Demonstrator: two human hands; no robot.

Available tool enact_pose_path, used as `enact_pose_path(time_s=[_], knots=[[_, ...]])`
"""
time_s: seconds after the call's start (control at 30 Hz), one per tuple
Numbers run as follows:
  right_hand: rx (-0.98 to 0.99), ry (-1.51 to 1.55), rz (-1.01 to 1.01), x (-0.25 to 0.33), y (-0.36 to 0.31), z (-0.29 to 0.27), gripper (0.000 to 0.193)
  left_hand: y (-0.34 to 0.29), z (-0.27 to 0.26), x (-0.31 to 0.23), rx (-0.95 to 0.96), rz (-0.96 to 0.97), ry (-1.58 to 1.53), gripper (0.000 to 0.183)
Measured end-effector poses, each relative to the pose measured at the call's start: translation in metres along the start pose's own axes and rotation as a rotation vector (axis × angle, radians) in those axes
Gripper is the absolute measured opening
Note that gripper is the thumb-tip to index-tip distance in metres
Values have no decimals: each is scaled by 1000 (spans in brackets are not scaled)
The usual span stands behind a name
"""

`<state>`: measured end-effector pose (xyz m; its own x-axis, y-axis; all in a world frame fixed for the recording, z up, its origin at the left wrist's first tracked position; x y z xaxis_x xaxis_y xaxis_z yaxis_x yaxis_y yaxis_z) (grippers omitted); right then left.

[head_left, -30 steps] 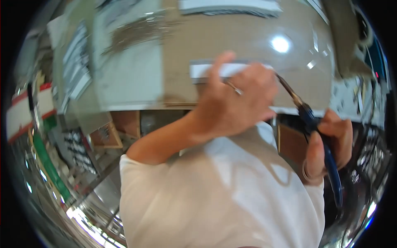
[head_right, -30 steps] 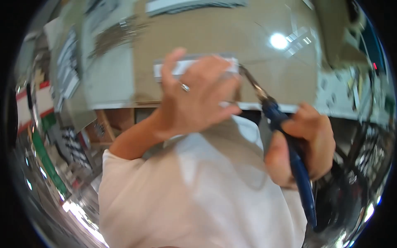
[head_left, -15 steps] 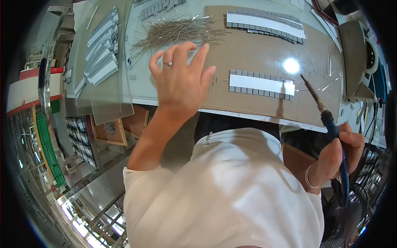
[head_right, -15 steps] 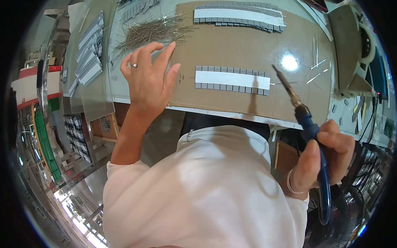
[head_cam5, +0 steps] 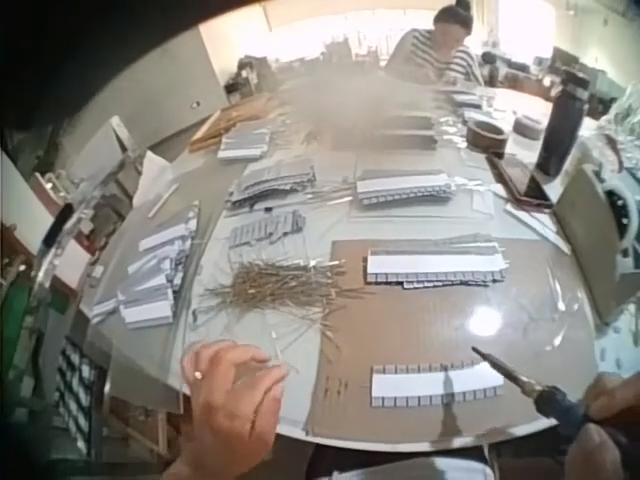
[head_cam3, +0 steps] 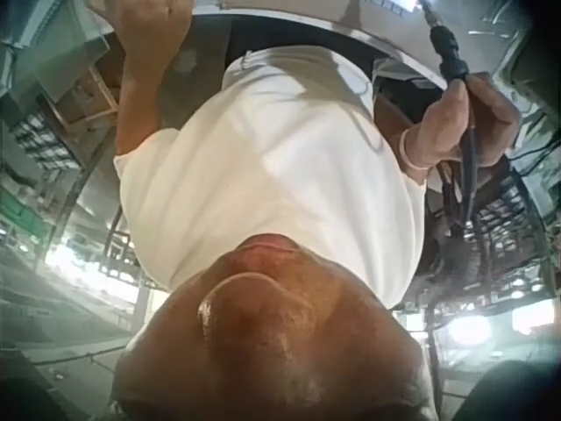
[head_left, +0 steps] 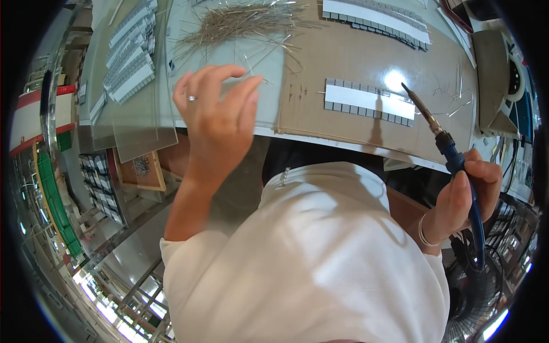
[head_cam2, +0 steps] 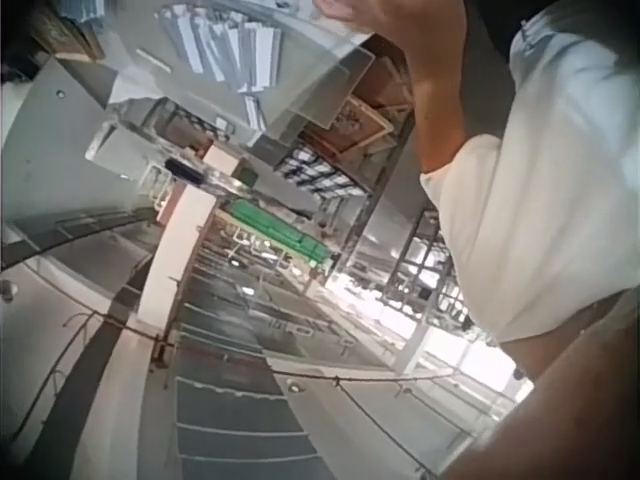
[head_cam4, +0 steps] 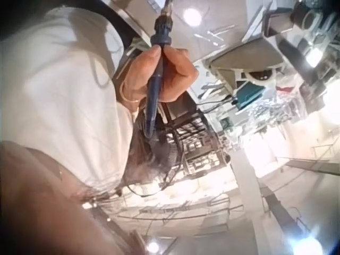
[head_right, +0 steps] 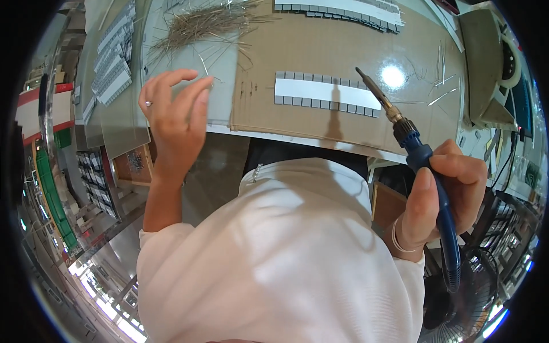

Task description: The person solders small wire components onto electronic strips at an assembly workbench. This is done using a soldering iron and solder material.

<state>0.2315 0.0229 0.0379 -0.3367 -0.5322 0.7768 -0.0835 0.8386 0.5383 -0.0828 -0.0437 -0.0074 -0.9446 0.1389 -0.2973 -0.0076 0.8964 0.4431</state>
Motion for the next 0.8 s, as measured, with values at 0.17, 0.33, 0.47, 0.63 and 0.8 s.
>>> enact_pose_path(time_s=[0.17,0.33,0.47,0.63,0.8], knots=[[69,22,-7,5,1,11,26,-8,16,-22,67,25,141,37],[175,341,288,-8,3,55,62,-22,16,-19,121,25,97,52],[280,482,322,-6,0,84,51,-34,6,-14,173,-18,62,63],[451,192,29,20,-9,112,48,-39,20,-16,182,20,-11,67],[458,238,-98,31,-11,129,20,-44,-1,-18,78,55,31,58]])
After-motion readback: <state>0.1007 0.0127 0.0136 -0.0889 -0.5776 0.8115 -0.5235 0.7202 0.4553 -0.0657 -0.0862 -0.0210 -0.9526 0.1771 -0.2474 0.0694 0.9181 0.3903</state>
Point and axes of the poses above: each hand's wrist, its own y-axis towards the middle knuckle, its own z-axis out of the palm, x = y × z, the point moved 8 cm from there along y, towards the middle knuckle, and after that the axes turned 9 degrees about -y, right-handed, at the moved point
